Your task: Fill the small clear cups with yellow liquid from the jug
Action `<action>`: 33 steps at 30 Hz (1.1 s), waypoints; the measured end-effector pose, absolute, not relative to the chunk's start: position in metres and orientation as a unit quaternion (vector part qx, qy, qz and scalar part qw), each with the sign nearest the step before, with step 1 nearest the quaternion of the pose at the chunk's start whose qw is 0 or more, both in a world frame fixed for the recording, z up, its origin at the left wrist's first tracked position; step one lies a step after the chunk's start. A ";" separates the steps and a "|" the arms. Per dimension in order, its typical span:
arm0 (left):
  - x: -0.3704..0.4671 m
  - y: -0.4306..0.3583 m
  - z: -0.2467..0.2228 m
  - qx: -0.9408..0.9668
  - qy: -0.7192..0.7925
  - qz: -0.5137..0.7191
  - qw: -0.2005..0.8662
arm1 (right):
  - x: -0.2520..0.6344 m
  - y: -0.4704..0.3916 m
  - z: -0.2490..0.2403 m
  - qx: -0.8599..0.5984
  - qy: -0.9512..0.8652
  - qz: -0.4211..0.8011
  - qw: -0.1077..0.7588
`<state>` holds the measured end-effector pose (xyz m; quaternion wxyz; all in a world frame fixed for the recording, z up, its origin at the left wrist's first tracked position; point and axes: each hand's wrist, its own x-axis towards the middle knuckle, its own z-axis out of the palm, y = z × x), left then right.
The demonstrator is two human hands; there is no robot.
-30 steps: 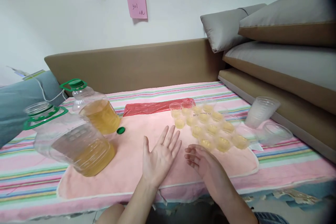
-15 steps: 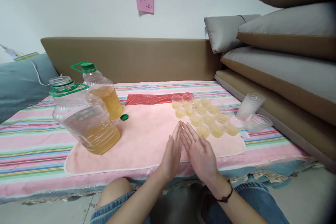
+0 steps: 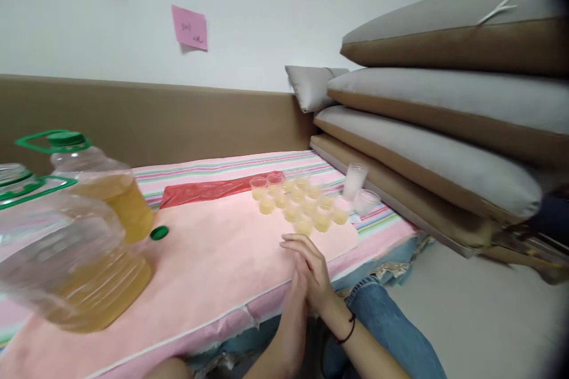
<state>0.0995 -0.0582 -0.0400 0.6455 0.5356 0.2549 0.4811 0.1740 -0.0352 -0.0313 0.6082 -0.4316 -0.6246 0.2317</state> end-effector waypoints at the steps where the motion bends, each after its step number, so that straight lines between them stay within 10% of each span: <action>1: 0.095 -0.058 -0.041 0.542 0.232 0.464 0.661 | 0.193 -0.035 -0.026 -0.446 -0.639 0.206 0.592; 5: 0.074 -0.056 -0.034 0.650 0.144 0.321 0.673 | 0.274 -0.029 -0.014 -0.546 -0.627 0.105 0.546; 13: 0.068 -0.027 -0.041 0.972 0.157 0.155 0.086 | 0.432 0.024 -0.002 -0.726 -0.503 0.009 0.469; 33: 0.073 -0.018 -0.061 0.976 0.136 0.151 0.070 | 0.486 0.065 -0.011 -0.749 -0.505 0.095 0.418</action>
